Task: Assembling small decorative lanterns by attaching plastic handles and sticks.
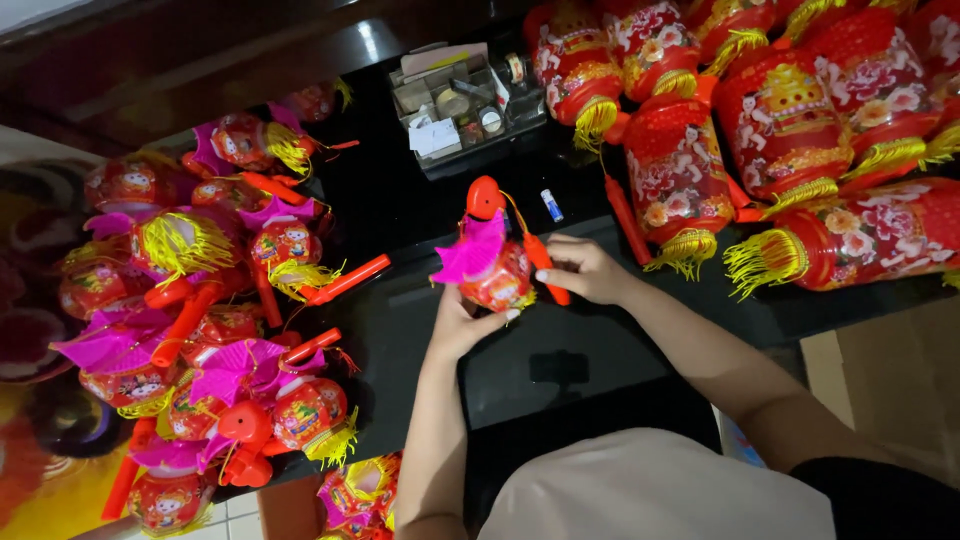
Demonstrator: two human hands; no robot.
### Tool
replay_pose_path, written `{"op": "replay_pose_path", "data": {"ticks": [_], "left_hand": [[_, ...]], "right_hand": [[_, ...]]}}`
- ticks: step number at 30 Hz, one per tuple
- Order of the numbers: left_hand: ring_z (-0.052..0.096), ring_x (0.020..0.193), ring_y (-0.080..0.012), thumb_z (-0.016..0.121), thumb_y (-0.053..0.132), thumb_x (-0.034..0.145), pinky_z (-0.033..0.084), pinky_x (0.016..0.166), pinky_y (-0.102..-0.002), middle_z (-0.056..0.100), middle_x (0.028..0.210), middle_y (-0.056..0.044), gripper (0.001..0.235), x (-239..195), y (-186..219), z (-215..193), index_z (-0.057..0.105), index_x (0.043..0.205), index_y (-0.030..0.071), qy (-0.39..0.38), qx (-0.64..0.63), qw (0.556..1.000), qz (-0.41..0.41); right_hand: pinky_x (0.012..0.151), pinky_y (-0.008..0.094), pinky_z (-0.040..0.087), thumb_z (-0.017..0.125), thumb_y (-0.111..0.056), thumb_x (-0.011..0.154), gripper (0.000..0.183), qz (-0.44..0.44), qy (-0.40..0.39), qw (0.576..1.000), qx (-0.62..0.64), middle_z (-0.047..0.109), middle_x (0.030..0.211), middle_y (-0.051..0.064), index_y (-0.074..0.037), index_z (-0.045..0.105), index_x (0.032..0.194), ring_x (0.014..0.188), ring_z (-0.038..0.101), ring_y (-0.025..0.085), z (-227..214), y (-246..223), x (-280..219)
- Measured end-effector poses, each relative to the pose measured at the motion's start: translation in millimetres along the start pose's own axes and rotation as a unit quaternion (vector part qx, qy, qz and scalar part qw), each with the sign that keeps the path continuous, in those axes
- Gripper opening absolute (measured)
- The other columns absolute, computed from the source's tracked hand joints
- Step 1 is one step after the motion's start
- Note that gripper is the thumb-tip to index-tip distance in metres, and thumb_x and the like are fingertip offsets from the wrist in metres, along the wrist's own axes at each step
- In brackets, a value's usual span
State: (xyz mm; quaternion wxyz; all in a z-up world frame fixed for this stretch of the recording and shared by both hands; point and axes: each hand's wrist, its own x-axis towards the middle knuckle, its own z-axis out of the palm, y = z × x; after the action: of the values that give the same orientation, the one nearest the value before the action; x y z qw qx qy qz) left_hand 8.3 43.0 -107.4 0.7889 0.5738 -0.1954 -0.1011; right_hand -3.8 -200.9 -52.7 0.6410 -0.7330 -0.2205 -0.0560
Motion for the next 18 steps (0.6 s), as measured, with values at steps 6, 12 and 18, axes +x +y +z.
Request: {"op": "replay_pose_path", "data": {"ticks": [6, 12, 18], "left_hand": [[0.063, 0.103, -0.0236, 0.083, -0.011, 0.067, 0.051, 0.097, -0.052, 0.070, 0.102, -0.010, 0.052, -8.9, -3.9, -4.9, 0.065, 0.114, 0.003, -0.020, 0.119, 0.993, -0.006], [0.061, 0.122, -0.0371, 0.098, 0.001, 0.056, 0.039, 0.107, -0.063, 0.067, 0.120, -0.019, 0.088, -0.9, 94.1, 41.0, 0.048, 0.129, 0.005, -0.038, 0.176, 0.981, 0.066], [0.025, 0.150, -0.0429, 0.086, 0.049, 0.076, 0.021, 0.122, -0.055, 0.028, 0.163, -0.027, 0.109, 4.5, 22.5, 18.2, 0.031, 0.154, -0.004, -0.023, 0.180, 0.954, 0.237]], "right_hand": [[0.056, 0.029, 0.042, 0.079, -0.013, 0.091, 0.020, -0.096, 0.019, 0.995, -0.024, 0.056, 0.078, 0.007, -0.005, 0.066, 0.078, 0.060, 0.049, 0.018, -1.3, 18.2, -5.1], [0.059, 0.037, 0.054, 0.078, -0.022, 0.091, 0.031, -0.156, 0.061, 0.979, -0.113, 0.070, 0.102, 0.017, 0.000, 0.076, 0.112, 0.069, 0.068, 0.030, 1.6, 8.2, -7.2], [0.077, 0.046, 0.060, 0.067, -0.035, 0.097, 0.042, -0.250, 0.066, 0.957, -0.133, 0.071, 0.121, 0.024, -0.001, 0.078, 0.118, 0.092, 0.074, 0.040, 4.4, 13.7, -8.1]]}}
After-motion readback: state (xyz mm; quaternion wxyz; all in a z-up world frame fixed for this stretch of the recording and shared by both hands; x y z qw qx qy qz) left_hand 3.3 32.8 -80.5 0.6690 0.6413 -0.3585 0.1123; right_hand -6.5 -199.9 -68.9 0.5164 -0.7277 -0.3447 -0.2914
